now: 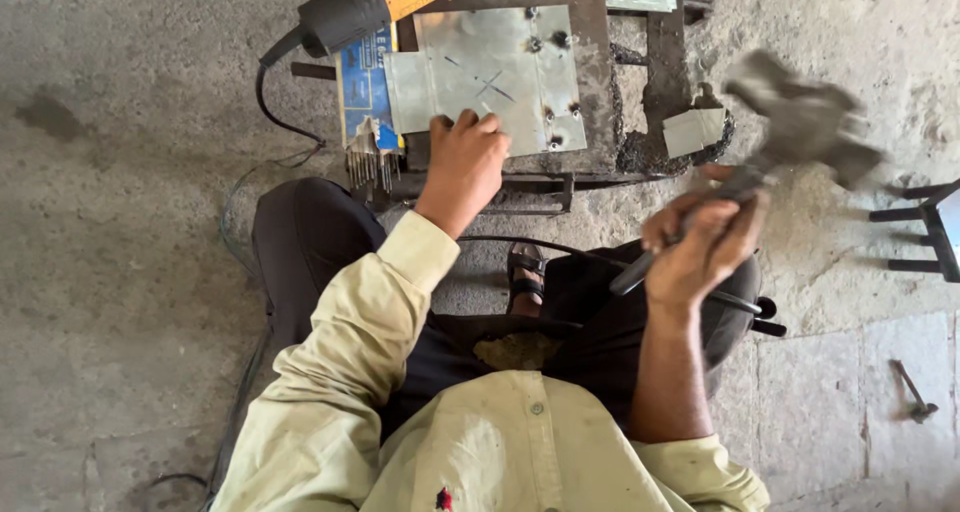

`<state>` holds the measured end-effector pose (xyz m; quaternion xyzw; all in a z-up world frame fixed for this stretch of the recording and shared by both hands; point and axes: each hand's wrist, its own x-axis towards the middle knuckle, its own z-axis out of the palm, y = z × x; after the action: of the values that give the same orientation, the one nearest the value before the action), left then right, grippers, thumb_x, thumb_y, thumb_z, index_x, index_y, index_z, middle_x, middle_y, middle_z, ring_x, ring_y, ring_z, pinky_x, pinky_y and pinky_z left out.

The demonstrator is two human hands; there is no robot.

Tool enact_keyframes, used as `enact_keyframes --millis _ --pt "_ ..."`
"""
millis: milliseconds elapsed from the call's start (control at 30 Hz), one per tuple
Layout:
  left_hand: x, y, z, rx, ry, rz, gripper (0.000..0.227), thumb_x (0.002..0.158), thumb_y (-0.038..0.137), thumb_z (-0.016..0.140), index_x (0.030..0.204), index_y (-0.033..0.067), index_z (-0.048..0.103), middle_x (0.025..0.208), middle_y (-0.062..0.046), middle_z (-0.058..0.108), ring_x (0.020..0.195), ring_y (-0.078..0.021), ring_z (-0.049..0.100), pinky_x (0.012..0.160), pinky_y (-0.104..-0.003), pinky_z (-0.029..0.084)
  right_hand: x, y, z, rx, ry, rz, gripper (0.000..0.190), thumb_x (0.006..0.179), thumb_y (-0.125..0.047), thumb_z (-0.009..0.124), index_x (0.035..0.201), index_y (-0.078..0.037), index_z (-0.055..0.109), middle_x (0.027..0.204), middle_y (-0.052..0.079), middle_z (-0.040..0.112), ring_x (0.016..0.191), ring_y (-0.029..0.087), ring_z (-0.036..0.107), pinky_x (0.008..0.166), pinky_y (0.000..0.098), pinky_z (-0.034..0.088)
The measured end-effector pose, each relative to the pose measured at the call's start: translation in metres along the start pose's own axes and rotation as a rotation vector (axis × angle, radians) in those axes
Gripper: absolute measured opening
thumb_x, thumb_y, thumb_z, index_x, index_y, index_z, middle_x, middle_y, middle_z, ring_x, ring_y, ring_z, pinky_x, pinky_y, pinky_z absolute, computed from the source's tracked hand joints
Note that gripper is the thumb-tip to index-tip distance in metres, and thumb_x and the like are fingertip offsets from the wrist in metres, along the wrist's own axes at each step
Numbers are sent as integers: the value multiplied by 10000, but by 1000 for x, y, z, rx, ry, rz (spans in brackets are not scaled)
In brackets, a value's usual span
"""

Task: The person sits on the floor and welds a metal sheet using a handheld welding torch, creating bright sparks. They periodically stop to hammer the welded areas and adjust the position of the metal sheet on the work surface.

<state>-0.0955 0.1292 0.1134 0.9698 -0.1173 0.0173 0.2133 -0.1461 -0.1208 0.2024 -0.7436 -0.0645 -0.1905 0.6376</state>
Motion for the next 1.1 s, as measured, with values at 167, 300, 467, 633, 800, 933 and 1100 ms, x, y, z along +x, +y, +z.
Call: enact_keyframes --millis 167,300,467,633,800,933,1100 --pt "0 7 -2 29 -21 5 111 760 26 669 782 99 749 1014 -23 674 1093 -270 610 926 -614 440 1 52 2 -529 70 3 380 1209 -397 448 1069 -58 550 732 4 528 514 89 449 424 286 357" --pt "-2 5 -8 15 -23 17 104 764 38 662 808 86 743 1020 -39 667 1098 -279 603 951 -613 449 3 67 23 -880 -383 382 241 1108 -229 410 1136 -40 557 644 19 584 395 86 458 289 283 348" --pt "-6 3 10 -14 73 29 64 763 43 696 779 90 737 1035 -39 672 1093 -289 607 942 -634 454 5 50 13 -606 -161 141 261 1166 -239 433 1147 -4 544 712 20 615 499 64 534 374 260 421" --pt "3 -1 13 26 -32 11 121 722 60 662 823 54 728 1044 -49 664 1113 -290 605 1000 -639 449 2 70 36 -791 -391 352 324 1110 -281 385 1314 -43 465 595 13 558 357 87 429 253 291 333" --pt "6 -2 9 8 50 36 81 769 51 664 812 59 731 1044 -78 658 1106 -332 589 978 -674 440 31 67 5 -716 -240 258 306 1164 -323 397 1191 -75 575 663 -5 556 454 72 448 342 271 345" --pt "0 3 6 6 53 28 71 766 31 676 805 53 732 1029 -78 655 1116 -337 587 986 -657 446 17 56 -2 -203 117 169 310 1202 -315 415 1220 -17 500 718 -4 497 503 81 429 389 264 362" --pt "1 7 -5 17 -54 11 85 765 23 671 813 54 734 1042 -62 653 1127 -315 592 1021 -634 452 29 70 13 -849 -325 352 351 1104 -324 408 1230 -17 523 586 -28 531 392 76 462 320 278 401"
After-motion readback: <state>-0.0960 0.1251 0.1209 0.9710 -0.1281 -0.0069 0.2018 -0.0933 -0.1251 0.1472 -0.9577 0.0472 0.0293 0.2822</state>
